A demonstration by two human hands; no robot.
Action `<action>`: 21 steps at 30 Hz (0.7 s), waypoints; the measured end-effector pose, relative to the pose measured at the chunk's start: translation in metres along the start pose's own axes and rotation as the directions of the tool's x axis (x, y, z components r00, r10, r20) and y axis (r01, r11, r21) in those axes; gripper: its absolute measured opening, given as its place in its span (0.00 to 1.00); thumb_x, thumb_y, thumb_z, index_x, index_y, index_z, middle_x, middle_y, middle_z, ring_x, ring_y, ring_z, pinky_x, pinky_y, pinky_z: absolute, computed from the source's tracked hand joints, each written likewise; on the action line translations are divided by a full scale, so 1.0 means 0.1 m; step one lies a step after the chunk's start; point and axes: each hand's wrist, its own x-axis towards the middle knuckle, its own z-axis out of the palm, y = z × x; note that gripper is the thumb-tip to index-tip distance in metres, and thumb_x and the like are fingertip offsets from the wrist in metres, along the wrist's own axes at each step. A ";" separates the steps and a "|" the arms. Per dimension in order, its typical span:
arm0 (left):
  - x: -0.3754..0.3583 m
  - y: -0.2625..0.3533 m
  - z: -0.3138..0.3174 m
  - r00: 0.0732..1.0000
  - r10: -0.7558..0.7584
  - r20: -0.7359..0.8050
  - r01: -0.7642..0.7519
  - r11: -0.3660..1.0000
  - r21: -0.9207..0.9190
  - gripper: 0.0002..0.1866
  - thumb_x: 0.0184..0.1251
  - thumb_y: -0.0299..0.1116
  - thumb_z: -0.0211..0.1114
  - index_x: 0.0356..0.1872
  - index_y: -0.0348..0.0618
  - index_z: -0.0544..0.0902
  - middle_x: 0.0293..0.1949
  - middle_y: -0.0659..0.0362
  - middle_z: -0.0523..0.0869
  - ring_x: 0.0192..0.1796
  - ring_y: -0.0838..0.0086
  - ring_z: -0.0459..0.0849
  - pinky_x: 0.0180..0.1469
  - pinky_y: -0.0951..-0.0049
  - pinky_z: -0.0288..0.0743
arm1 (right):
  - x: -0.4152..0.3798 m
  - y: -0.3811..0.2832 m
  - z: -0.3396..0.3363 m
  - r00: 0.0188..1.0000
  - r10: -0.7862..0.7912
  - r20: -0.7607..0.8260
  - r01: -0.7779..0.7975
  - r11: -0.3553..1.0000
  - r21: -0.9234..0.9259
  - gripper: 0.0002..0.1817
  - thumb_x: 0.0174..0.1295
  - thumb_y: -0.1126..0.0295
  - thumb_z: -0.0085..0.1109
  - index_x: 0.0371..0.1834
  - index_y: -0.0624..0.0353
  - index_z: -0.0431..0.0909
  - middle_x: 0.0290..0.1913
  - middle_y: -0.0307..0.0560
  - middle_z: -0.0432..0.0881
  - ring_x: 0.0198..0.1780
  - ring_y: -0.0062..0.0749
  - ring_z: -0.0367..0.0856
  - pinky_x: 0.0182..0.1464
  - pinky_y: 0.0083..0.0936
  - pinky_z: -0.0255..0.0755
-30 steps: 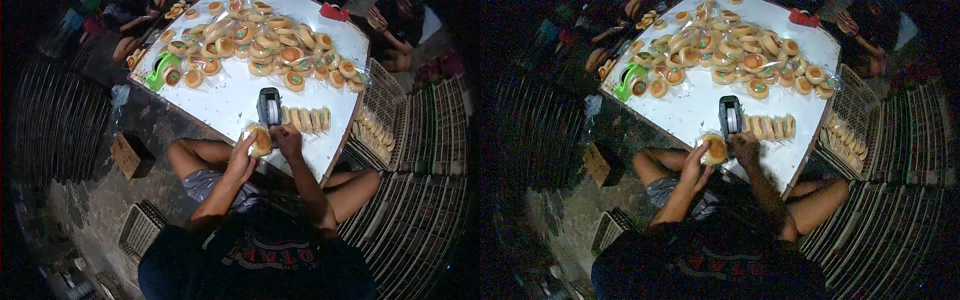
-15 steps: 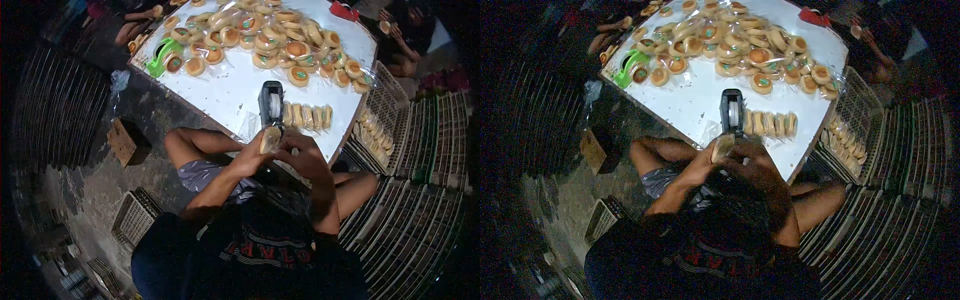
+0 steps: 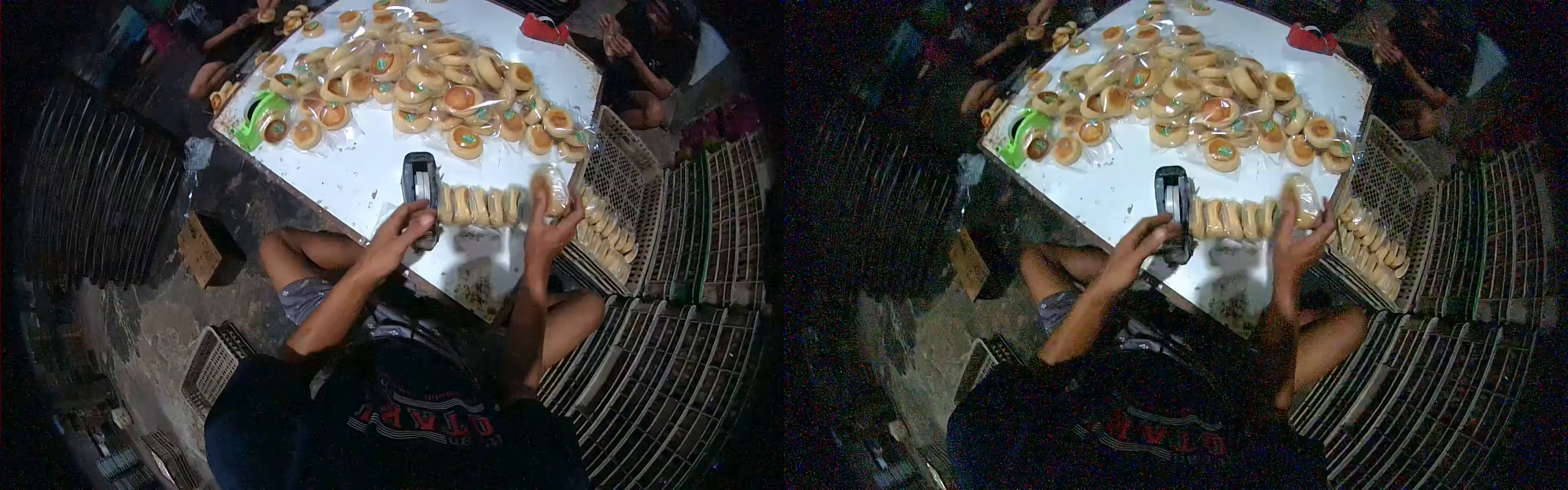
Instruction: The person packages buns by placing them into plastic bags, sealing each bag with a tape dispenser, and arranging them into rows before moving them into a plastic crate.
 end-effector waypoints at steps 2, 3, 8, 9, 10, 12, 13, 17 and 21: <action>0.27 0.10 -0.02 0.996 0.085 -0.041 -0.077 0.981 0.177 0.29 0.72 0.48 0.58 0.63 0.34 0.71 0.57 0.50 0.80 0.59 0.65 0.77 0.63 0.65 0.68 | -0.11 0.67 0.06 0.974 0.149 0.169 -0.115 0.975 -0.192 0.28 0.56 0.65 0.68 0.55 0.69 0.71 0.52 0.63 0.78 0.52 0.53 0.79 0.55 0.39 0.71; 0.42 0.14 -0.04 0.990 0.131 -0.061 -0.110 0.959 0.263 0.27 0.70 0.46 0.61 0.60 0.33 0.74 0.55 0.50 0.81 0.57 0.66 0.78 0.63 0.66 0.69 | -0.14 0.84 0.08 0.942 0.230 0.246 -0.155 0.945 -0.289 0.27 0.55 0.65 0.69 0.54 0.69 0.73 0.51 0.63 0.79 0.51 0.53 0.79 0.54 0.39 0.72; 1.43 -0.11 -0.45 0.932 0.254 -0.260 -0.084 0.847 0.524 0.34 0.61 0.54 0.67 0.55 0.30 0.76 0.49 0.44 0.84 0.52 0.62 0.83 0.57 0.67 0.74 | 0.22 0.26 -0.51 0.852 0.286 0.438 -0.461 0.805 0.372 0.20 0.56 0.71 0.68 0.50 0.67 0.77 0.44 0.50 0.82 0.49 0.33 0.80 0.50 0.29 0.75; 1.53 -0.08 -0.51 0.922 0.269 -0.276 -0.049 0.792 0.609 0.34 0.61 0.55 0.67 0.54 0.31 0.77 0.49 0.44 0.84 0.52 0.60 0.83 0.57 0.66 0.74 | 0.56 -0.30 -0.93 0.902 0.212 0.377 -0.413 0.679 0.607 0.22 0.56 0.72 0.67 0.53 0.65 0.75 0.42 0.49 0.82 0.47 0.34 0.80 0.49 0.29 0.76; 1.72 -0.21 -0.63 0.913 0.288 -0.290 -0.044 0.774 0.631 0.33 0.60 0.54 0.67 0.54 0.33 0.77 0.49 0.45 0.84 0.53 0.59 0.83 0.57 0.65 0.74 | 0.82 -0.67 -1.29 0.951 0.067 0.301 -0.271 0.648 0.712 0.22 0.56 0.71 0.67 0.53 0.65 0.75 0.42 0.49 0.82 0.47 0.34 0.80 0.49 0.29 0.75; 2.01 -0.32 -0.83 0.911 0.286 -0.297 0.001 0.718 0.696 0.32 0.58 0.52 0.68 0.54 0.34 0.78 0.49 0.44 0.84 0.53 0.57 0.83 0.56 0.65 0.74 | 1.18 -1.11 -1.77 0.891 -0.352 0.286 0.030 0.674 0.738 0.22 0.56 0.71 0.67 0.54 0.65 0.75 0.43 0.48 0.82 0.47 0.34 0.80 0.49 0.29 0.75; 2.21 -0.44 -0.95 0.901 0.297 -0.314 0.016 0.704 0.710 0.32 0.57 0.51 0.69 0.54 0.34 0.77 0.50 0.44 0.84 0.53 0.56 0.83 0.56 0.64 0.74 | 1.31 -1.26 -1.87 0.748 -0.549 0.374 0.144 0.684 0.715 0.22 0.56 0.71 0.67 0.54 0.65 0.75 0.43 0.48 0.82 0.47 0.33 0.80 0.49 0.29 0.75; 2.56 -0.44 -1.11 0.837 0.296 -0.460 0.191 0.630 0.753 0.45 0.51 0.60 0.69 0.57 0.25 0.73 0.56 0.37 0.78 0.59 0.49 0.78 0.60 0.59 0.72 | 1.36 -1.40 -1.80 0.322 -0.769 0.553 0.288 0.636 0.716 0.23 0.56 0.69 0.66 0.54 0.65 0.74 0.43 0.48 0.82 0.47 0.33 0.80 0.49 0.29 0.75; 2.82 -0.47 -1.21 0.731 0.048 -0.680 0.486 0.663 0.569 0.50 0.48 0.60 0.69 0.60 0.22 0.68 0.63 0.32 0.69 0.64 0.46 0.72 0.62 0.57 0.70 | 1.31 -1.32 -1.84 0.306 -0.752 0.584 0.284 0.658 0.697 0.23 0.57 0.68 0.66 0.55 0.65 0.74 0.44 0.48 0.81 0.47 0.33 0.79 0.49 0.29 0.75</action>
